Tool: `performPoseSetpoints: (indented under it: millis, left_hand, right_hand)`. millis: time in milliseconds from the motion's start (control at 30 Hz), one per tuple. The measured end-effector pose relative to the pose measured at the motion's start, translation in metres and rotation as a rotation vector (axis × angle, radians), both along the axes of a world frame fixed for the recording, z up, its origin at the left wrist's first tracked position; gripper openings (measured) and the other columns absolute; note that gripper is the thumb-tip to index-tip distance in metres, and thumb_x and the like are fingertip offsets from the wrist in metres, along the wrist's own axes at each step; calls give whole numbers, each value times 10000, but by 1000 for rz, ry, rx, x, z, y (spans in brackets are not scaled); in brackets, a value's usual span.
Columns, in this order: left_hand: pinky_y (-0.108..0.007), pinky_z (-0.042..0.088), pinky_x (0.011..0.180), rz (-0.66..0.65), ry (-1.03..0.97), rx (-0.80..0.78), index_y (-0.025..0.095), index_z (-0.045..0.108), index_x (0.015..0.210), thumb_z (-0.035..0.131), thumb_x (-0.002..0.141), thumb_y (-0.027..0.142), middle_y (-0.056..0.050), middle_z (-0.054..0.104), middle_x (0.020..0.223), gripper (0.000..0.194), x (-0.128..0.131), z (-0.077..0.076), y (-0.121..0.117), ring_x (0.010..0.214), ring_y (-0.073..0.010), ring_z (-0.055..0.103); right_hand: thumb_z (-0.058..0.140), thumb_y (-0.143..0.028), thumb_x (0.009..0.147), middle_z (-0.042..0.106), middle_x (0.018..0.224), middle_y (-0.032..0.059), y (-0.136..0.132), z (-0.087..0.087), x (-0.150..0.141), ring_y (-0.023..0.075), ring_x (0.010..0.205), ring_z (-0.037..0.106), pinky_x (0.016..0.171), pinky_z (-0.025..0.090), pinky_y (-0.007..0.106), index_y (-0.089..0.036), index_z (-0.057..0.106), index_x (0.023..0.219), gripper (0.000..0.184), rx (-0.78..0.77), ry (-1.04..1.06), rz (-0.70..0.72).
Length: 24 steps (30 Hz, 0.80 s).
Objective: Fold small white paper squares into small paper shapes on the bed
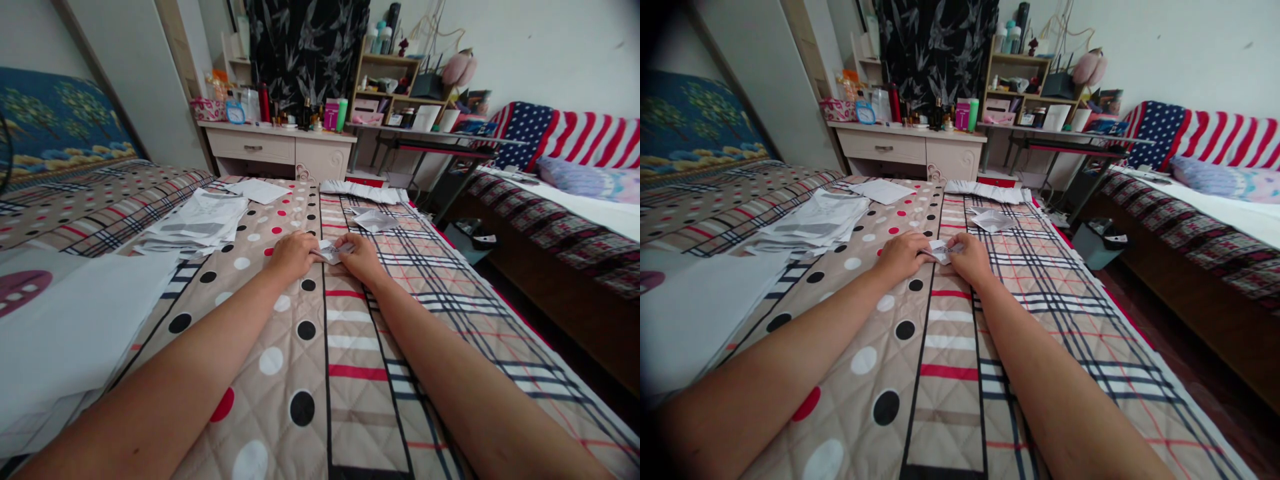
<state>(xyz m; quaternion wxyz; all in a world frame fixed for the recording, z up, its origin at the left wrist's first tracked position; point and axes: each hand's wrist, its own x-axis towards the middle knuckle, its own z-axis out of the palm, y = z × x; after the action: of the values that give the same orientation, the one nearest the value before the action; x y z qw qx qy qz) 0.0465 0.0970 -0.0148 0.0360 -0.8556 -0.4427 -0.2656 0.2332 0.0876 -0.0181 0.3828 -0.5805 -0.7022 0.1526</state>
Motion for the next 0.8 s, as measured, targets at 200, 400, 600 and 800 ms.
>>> performPoseSetpoints:
  millis: [200, 400, 600, 800]
  left_hand:
    - [-276, 418, 637, 152, -155, -196, 217, 712, 772, 709, 745, 337, -33, 712, 839, 123, -5, -2, 5, 768, -187, 615]
    - [-285, 436, 674, 54, -127, -128, 221, 712, 785, 773, 661, 400, -30, 707, 881, 226, -8, 5, 1, 811, -199, 619]
    - [-291, 414, 660, -12, -76, -22, 196, 698, 692, 747, 692, 411, -49, 698, 825, 221, -6, 9, -2, 804, -208, 617]
    - [-251, 377, 558, 65, -290, -219, 180, 699, 680, 746, 685, 406, -23, 676, 678, 231, -9, -3, 6, 626, -151, 586]
  right_hand:
    - [759, -328, 621, 636, 701, -12, -4, 8, 8, 132, 610, 529, 593, 383, 240, -174, 685, 953, 373, -97, -19, 159]
    - [756, -300, 656, 660, 713, 12, 0, 1, 11, 145, 654, 555, 627, 391, 250, -169, 708, 806, 205, 3, -33, 100]
    - [697, -308, 697, 632, 645, 3, -3, 4, 10, 126, 596, 512, 582, 369, 243, -160, 700, 751, 158, -26, 76, 125]
    - [750, -371, 611, 545, 583, -29, -1, 2, 11, 99, 525, 427, 513, 320, 233, -163, 590, 661, 267, -93, 228, 149]
